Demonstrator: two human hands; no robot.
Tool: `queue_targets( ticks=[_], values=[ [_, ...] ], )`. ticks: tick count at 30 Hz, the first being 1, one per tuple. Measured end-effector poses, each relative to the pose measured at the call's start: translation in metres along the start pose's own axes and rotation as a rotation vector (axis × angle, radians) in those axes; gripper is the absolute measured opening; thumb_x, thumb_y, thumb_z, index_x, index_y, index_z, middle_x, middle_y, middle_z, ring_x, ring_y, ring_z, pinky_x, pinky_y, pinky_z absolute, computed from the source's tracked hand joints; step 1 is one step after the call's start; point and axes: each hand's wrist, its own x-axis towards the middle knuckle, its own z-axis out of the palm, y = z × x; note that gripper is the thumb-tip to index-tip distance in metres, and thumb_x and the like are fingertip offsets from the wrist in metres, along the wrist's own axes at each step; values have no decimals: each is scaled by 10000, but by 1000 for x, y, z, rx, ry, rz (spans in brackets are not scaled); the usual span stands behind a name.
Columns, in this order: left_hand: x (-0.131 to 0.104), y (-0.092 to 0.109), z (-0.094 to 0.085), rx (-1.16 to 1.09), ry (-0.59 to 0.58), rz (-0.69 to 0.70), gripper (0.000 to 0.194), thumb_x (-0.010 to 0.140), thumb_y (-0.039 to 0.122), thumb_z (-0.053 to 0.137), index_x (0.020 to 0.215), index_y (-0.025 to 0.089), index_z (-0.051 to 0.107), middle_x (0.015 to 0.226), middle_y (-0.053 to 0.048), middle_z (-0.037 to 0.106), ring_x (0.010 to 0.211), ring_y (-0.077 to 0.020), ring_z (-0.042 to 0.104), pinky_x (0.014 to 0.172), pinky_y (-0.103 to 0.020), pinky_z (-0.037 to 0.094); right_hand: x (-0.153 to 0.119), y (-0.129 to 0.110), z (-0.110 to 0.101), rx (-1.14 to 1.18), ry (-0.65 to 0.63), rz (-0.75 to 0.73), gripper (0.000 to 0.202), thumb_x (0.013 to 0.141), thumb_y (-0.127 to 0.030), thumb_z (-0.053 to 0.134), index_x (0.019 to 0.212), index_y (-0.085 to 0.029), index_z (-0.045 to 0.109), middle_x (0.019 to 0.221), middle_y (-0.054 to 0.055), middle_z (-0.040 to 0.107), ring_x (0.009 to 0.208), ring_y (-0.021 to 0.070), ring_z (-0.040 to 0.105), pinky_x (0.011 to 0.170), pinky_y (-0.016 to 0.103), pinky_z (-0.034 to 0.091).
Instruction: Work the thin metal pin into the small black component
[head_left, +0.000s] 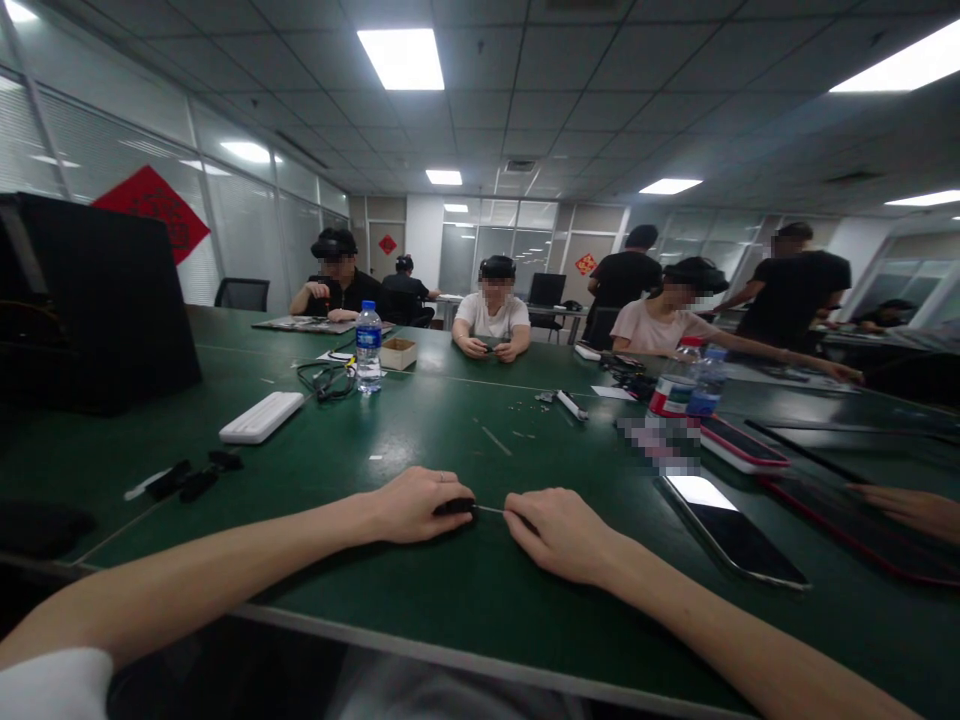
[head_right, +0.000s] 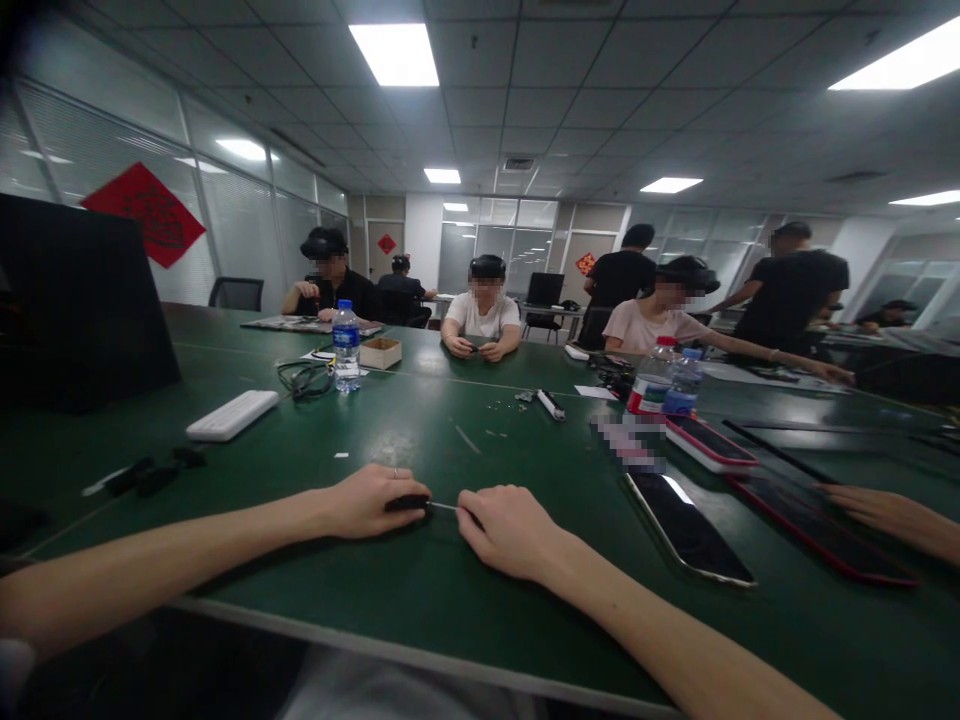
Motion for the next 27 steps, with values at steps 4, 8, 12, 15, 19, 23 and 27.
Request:
queue_targets(
  ticks=[4, 8, 12, 15, 19, 23, 27],
  values=[
    [0, 1, 1, 21, -1, 1, 275, 989, 351, 524, 1182, 188, 633, 986, -58, 684, 833, -177, 674, 719, -252, 490, 0, 1, 2, -20, 2, 3, 315, 1032, -336, 365, 957, -194, 635, 884, 61, 704, 767, 178, 642, 698, 261, 403],
    [0, 3, 1, 84, 3, 2, 270, 995, 357, 517, 1174, 189, 630, 969, -54, 686, 809, -173, 673, 692, -248, 485, -2, -1, 1, -32, 7, -4, 304, 1034, -334, 356, 968, -199, 620, 879, 58, 703, 764, 182, 647, 693, 264, 402],
    [-2, 7, -1, 190, 7, 19, 256, 1006, 365, 499, 1143, 192, 629, 920, -48, 680, 756, -164, 666, 657, -244, 478, -4, -6, -2, -16, -1, -8, 296, 1037, -317, 351, 982, -195, 615, 900, 61, 703, 762, 175, 644, 698, 261, 405],
    [-3, 9, -2, 243, 20, 44, 255, 1011, 368, 485, 1128, 186, 622, 892, -48, 673, 733, -164, 663, 649, -248, 478, -5, -8, -3, -20, -2, -6, 291, 1034, -309, 358, 978, -191, 617, 906, 64, 700, 760, 175, 637, 698, 265, 404],
    [-4, 9, -3, 280, 22, 56, 252, 1011, 368, 481, 1132, 188, 609, 889, -49, 668, 726, -172, 662, 637, -256, 478, -5, -8, -4, 3, 2, -14, 294, 1036, -312, 356, 982, -192, 619, 901, 60, 695, 762, 171, 632, 704, 263, 407],
    [-5, 8, -2, 268, 32, 58, 249, 1012, 370, 477, 1133, 194, 604, 900, -51, 670, 727, -165, 662, 647, -248, 480, -6, -8, -5, 22, -8, -11, 290, 1035, -308, 363, 981, -189, 622, 901, 60, 689, 751, 162, 622, 701, 257, 406],
    [-4, 9, -2, 274, 32, 51, 245, 1012, 369, 474, 1130, 193, 598, 889, -48, 666, 727, -159, 660, 658, -237, 481, -6, -9, -6, 25, -10, -8, 284, 1035, -305, 370, 973, -185, 621, 891, 57, 684, 741, 159, 614, 692, 254, 401]
  ],
)
